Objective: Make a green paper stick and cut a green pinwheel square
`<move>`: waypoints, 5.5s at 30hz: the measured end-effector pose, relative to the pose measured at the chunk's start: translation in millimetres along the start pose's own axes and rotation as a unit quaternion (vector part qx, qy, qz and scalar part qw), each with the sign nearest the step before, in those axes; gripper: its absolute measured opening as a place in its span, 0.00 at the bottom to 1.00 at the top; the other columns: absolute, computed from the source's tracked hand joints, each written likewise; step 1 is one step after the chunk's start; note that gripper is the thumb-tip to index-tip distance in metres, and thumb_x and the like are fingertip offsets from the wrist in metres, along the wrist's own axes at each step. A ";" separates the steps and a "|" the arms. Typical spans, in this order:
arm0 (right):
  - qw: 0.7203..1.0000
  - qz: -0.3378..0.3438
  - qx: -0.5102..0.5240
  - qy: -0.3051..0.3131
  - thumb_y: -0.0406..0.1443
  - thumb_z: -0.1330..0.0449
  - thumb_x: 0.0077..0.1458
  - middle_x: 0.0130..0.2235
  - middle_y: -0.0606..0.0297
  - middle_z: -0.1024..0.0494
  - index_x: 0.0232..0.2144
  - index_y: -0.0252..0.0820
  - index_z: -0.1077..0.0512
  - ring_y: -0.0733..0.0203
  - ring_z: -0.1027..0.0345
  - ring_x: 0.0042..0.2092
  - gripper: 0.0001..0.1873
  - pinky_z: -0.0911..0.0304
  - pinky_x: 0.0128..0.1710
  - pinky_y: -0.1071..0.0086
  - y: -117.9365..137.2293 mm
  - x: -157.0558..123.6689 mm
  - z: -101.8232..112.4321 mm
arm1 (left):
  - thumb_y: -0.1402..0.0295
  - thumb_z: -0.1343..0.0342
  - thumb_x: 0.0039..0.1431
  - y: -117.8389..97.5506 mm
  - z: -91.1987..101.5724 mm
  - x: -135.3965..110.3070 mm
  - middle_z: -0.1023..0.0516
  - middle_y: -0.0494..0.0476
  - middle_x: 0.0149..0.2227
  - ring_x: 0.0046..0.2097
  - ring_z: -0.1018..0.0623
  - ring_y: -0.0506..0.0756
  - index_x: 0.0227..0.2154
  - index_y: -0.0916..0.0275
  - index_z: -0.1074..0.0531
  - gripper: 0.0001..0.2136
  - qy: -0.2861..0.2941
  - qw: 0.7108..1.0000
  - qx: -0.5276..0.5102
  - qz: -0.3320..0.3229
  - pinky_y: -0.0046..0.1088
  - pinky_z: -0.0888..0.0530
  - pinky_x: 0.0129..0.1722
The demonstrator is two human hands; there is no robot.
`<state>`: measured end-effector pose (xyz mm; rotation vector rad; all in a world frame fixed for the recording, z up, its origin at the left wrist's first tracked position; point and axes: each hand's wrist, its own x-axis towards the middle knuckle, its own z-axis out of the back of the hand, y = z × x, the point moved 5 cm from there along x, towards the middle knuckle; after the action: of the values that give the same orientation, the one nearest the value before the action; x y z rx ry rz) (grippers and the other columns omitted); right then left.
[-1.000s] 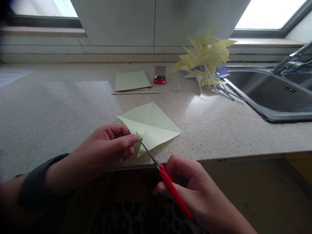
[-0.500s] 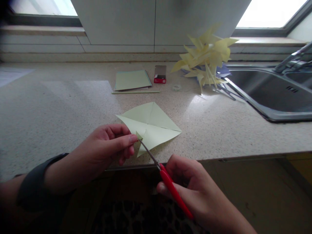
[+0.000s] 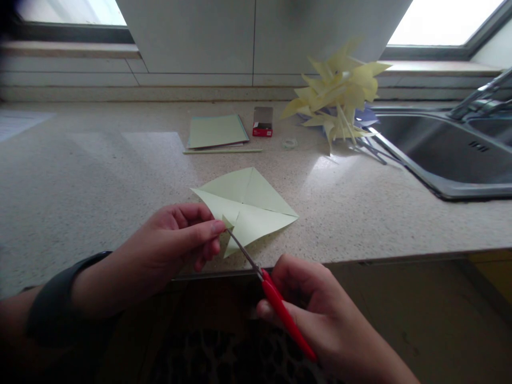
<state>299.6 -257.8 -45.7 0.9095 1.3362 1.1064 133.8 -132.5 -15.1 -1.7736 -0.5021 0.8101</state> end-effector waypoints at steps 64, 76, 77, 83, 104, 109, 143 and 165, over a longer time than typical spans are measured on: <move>0.947 0.208 -0.178 -0.169 0.41 0.39 0.62 0.21 0.72 0.32 0.27 0.44 0.35 0.68 0.40 0.21 0.13 0.42 0.18 0.75 10.8 7.2 -40.6 | 0.64 0.34 0.59 1.2 -3.8 -10.4 0.23 0.47 0.24 0.24 0.31 0.43 0.27 0.63 0.25 0.10 -0.116 0.983 -0.135 -0.038 0.13 0.32 0.25; 0.950 0.206 -0.165 -0.168 0.42 0.40 0.63 0.21 0.72 0.32 0.29 0.44 0.34 0.69 0.40 0.21 0.13 0.41 0.19 0.76 10.1 9.9 -44.4 | 0.63 0.33 0.58 0.4 -4.1 -11.4 0.23 0.47 0.22 0.23 0.31 0.43 0.25 0.64 0.25 0.12 -0.127 0.982 -0.134 -0.037 0.13 0.33 0.23; 0.949 0.206 -0.164 -0.171 0.42 0.40 0.63 0.21 0.72 0.32 0.28 0.44 0.34 0.69 0.40 0.21 0.13 0.42 0.19 0.76 9.9 10.3 -44.9 | 0.63 0.33 0.58 0.4 -4.2 -11.3 0.23 0.47 0.22 0.23 0.31 0.43 0.25 0.64 0.25 0.12 -0.128 0.982 -0.132 -0.038 0.13 0.33 0.23; 0.949 0.207 -0.160 -0.176 0.42 0.39 0.62 0.21 0.73 0.33 0.28 0.44 0.34 0.69 0.41 0.21 0.13 0.42 0.19 0.76 8.0 8.6 -47.8 | 0.63 0.35 0.59 -0.3 -4.4 -12.6 0.23 0.47 0.23 0.23 0.31 0.43 0.25 0.64 0.25 0.11 -0.127 0.984 -0.121 -0.042 0.14 0.32 0.25; 0.978 0.130 -0.052 -0.157 0.44 0.39 0.62 0.22 0.72 0.36 0.28 0.44 0.34 0.69 0.44 0.22 0.15 0.45 0.18 0.75 0.7 4.5 -41.2 | 0.65 0.35 0.59 -3.0 -4.7 -12.5 0.27 0.48 0.21 0.23 0.33 0.44 0.22 0.65 0.27 0.13 -0.117 0.982 -0.138 -0.050 0.16 0.35 0.24; 0.980 0.151 -0.044 -0.122 0.42 0.39 0.62 0.22 0.73 0.37 0.28 0.44 0.34 0.69 0.45 0.21 0.13 0.46 0.18 0.76 2.6 4.2 -33.0 | 0.67 0.36 0.60 -3.5 -4.6 -11.7 0.28 0.47 0.21 0.23 0.34 0.44 0.22 0.65 0.28 0.13 -0.112 0.983 -0.133 -0.055 0.17 0.35 0.23; 0.934 0.186 -0.084 -0.294 0.44 0.33 0.58 0.24 0.68 0.25 0.29 0.43 0.29 0.67 0.34 0.23 0.13 0.38 0.20 0.75 64.6 10.1 14.9 | 0.64 0.40 0.61 -1.8 -7.5 -8.6 0.25 0.51 0.27 0.25 0.32 0.48 0.30 0.62 0.26 0.08 -0.034 0.997 0.066 -0.037 0.22 0.35 0.24; 0.879 0.108 -0.369 -0.283 0.48 0.38 0.59 0.20 0.72 0.29 0.32 0.45 0.28 0.66 0.39 0.20 0.14 0.44 0.20 0.72 43.4 -3.7 40.2 | 0.65 0.43 0.57 -14.5 10.4 -0.6 0.34 0.47 0.23 0.22 0.33 0.48 0.28 0.62 0.31 0.07 -0.082 0.995 0.056 0.010 0.20 0.33 0.19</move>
<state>336.1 -245.8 -0.5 0.7153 0.2741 1.2543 126.5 -121.2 -3.3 -1.6196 -0.5363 0.9836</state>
